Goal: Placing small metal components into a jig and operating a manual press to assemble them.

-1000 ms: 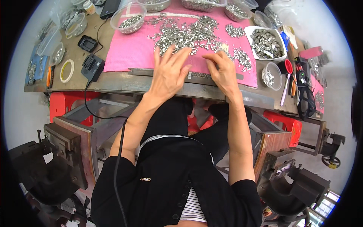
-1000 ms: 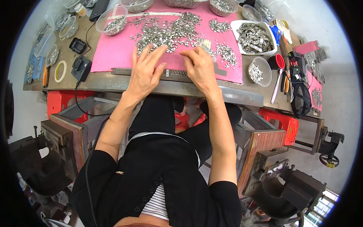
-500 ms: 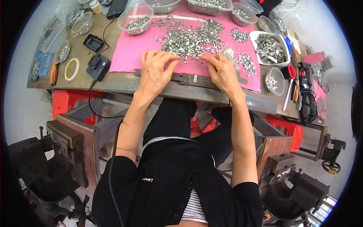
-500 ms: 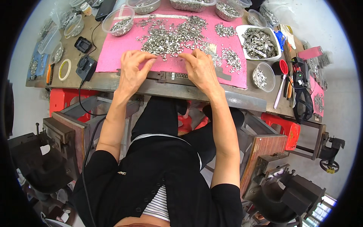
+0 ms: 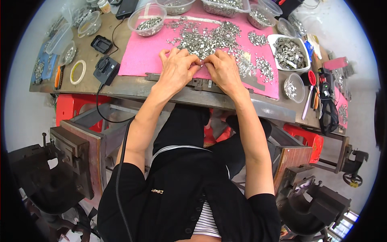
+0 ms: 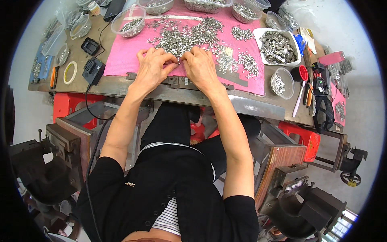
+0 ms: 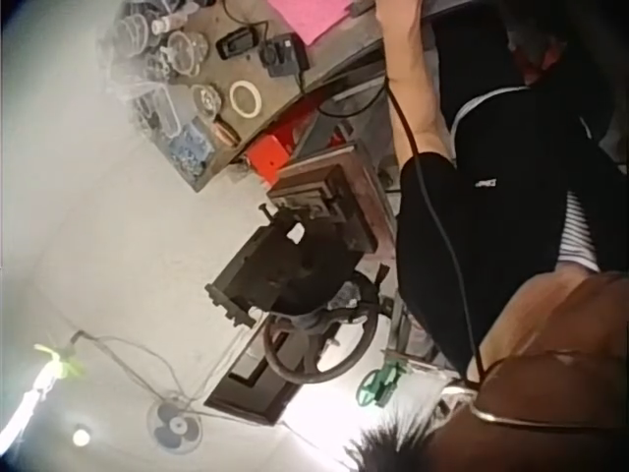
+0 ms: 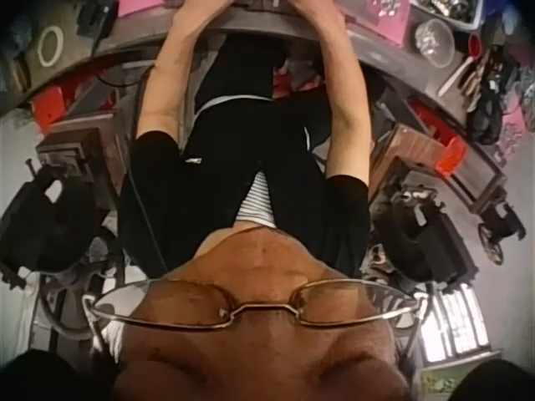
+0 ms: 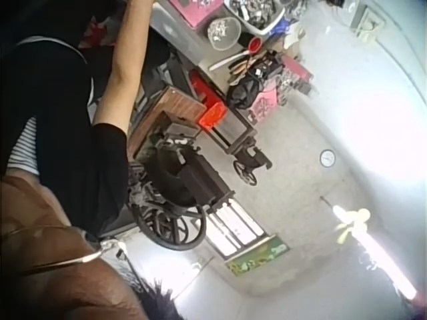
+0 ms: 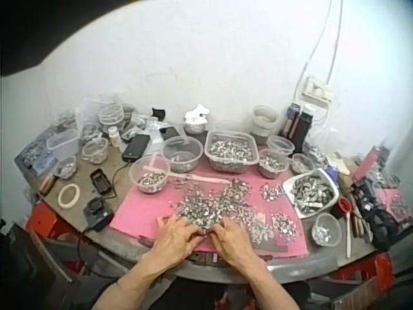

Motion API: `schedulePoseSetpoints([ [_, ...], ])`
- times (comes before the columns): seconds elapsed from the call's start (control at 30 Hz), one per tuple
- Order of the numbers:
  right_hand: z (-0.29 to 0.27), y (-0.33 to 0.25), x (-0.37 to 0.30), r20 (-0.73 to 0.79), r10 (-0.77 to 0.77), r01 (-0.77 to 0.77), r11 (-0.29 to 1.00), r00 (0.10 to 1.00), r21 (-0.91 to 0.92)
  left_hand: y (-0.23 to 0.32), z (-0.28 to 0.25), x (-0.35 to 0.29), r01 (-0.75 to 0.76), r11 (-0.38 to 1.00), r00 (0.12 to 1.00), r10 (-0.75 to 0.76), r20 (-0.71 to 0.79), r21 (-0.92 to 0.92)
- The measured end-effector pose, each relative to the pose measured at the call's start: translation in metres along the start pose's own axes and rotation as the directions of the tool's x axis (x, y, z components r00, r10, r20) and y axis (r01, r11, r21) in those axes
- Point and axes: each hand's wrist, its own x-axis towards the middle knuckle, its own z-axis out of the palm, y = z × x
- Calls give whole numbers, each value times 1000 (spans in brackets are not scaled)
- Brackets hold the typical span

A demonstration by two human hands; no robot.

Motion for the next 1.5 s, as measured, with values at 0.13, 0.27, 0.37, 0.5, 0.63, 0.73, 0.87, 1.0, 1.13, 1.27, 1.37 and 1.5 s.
schedulePoseSetpoints([
  [0.13,0,-1,4,-20,-36,35,999,999,-39,0,2,4,-13,1000,999,12,33,24],
  [0.27,-20,1,-6,-49,11,-6,995,999,101,-3,2,1,-61,998,998,61,-4,10],
  [0.37,-49,4,-34,-34,182,-168,952,983,257,6,-2,-3,-98,995,994,96,-44,-37],
  [0.5,-56,0,-64,-42,198,-179,944,979,276,26,8,-12,-184,976,979,171,-111,-116],
  [0.63,-52,-4,-77,-121,111,-93,984,986,149,48,23,-17,-221,960,972,203,-116,-171],
  [0.73,-53,-4,-79,-126,65,-51,992,990,113,55,32,-19,-263,949,963,246,-111,-174],
  [0.87,-53,-1,-85,-142,115,-83,974,983,210,59,37,-19,-268,947,963,255,-91,-175],
  [1.0,-52,-2,-91,-190,278,-199,915,942,350,58,40,-17,-296,944,955,291,-54,-148],
  [1.13,-49,-2,-95,-298,314,-207,918,902,339,62,34,-16,-284,948,959,282,-38,-145],
  [1.27,-50,1,-103,-322,411,-273,876,853,397,65,32,-13,-222,953,975,220,-30,-205],
  [1.37,-55,6,-111,-353,440,-303,873,826,382,64,30,-13,-165,925,986,150,-71,-343],
  [1.5,-66,7,-114,-388,387,-283,912,837,299,50,23,-20,-172,943,968,109,-225,-286],
])
